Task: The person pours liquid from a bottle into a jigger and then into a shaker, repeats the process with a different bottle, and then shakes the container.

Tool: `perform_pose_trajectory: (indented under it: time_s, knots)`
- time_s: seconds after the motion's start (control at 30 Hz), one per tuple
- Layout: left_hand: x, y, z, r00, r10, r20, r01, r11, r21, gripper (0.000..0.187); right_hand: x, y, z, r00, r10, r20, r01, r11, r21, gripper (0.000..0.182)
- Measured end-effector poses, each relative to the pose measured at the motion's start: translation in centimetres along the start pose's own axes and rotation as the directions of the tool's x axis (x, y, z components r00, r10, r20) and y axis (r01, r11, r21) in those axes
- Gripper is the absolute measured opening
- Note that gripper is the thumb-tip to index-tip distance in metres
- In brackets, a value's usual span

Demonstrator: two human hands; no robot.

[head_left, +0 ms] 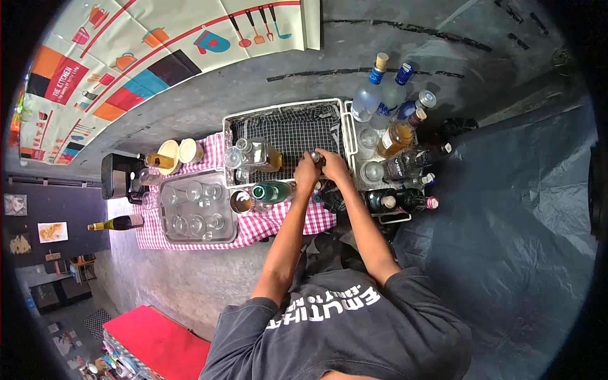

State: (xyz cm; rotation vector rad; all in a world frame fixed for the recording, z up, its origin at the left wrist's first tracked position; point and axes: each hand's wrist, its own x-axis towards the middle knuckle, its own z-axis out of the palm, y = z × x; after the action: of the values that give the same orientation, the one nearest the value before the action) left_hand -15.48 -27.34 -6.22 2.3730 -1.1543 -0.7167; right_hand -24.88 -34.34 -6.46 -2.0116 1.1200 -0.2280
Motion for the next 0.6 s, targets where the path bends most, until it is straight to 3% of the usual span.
perform_pose_trajectory:
  time_s: [0.13, 0.2, 0.23, 0.37, 0.4, 0.47, 0.5, 0.6]
  knots:
    - [-0.3, 0.2, -0.7, 0.998, 0.017, -0.065, -0.023, 0.996, -0.086, 0.043, 0.1, 0.3, -0.1, 0.999, -0.051, -0.012, 0.051, 0.998, 0.022, 0.057]
    - [-0.5, 0.1, -0.6, 0.986, 0.092, -0.141, -0.115, 0.980, -0.165, 0.045, -0.1, 0.7, 0.1, 0.997, -0.049, -0.052, 0.052, 0.998, 0.042, 0.062]
    - [-0.4, 0.0, -0.6, 0.981, 0.101, -0.168, -0.134, 0.971, -0.198, 0.051, 0.0, 1.0, 0.3, 0.990, -0.102, -0.102, 0.115, 0.985, 0.131, 0.065]
    - [-0.6, 0.9, -1.3, 0.967, 0.098, -0.237, -0.180, 0.917, -0.355, 0.056, -0.4, 0.1, -1.0, 0.944, -0.238, -0.228, 0.276, 0.949, 0.153, 0.064]
    - [-1.0, 1.8, -2.1, 0.966, 0.090, -0.242, -0.175, 0.917, -0.357, 0.056, -0.7, -0.7, -2.0, 0.952, -0.229, -0.202, 0.250, 0.965, 0.083, 0.065]
    - [-1.6, 3.3, -3.0, 0.971, 0.056, -0.232, -0.161, 0.871, -0.464, 0.056, -1.3, -2.5, -3.7, 0.990, -0.081, -0.118, 0.102, 0.978, 0.182, 0.067]
    - [-1.1, 3.3, -2.3, 0.943, 0.098, -0.317, -0.250, 0.837, -0.486, 0.052, -1.3, -2.3, -3.9, 0.958, -0.188, -0.215, 0.207, 0.976, 0.070, 0.068]
    - [-2.6, 5.7, -4.3, 0.933, 0.121, -0.339, -0.301, 0.779, -0.550, 0.051, -3.1, -5.1, -8.0, 0.980, -0.145, -0.135, 0.157, 0.985, 0.078, 0.069]
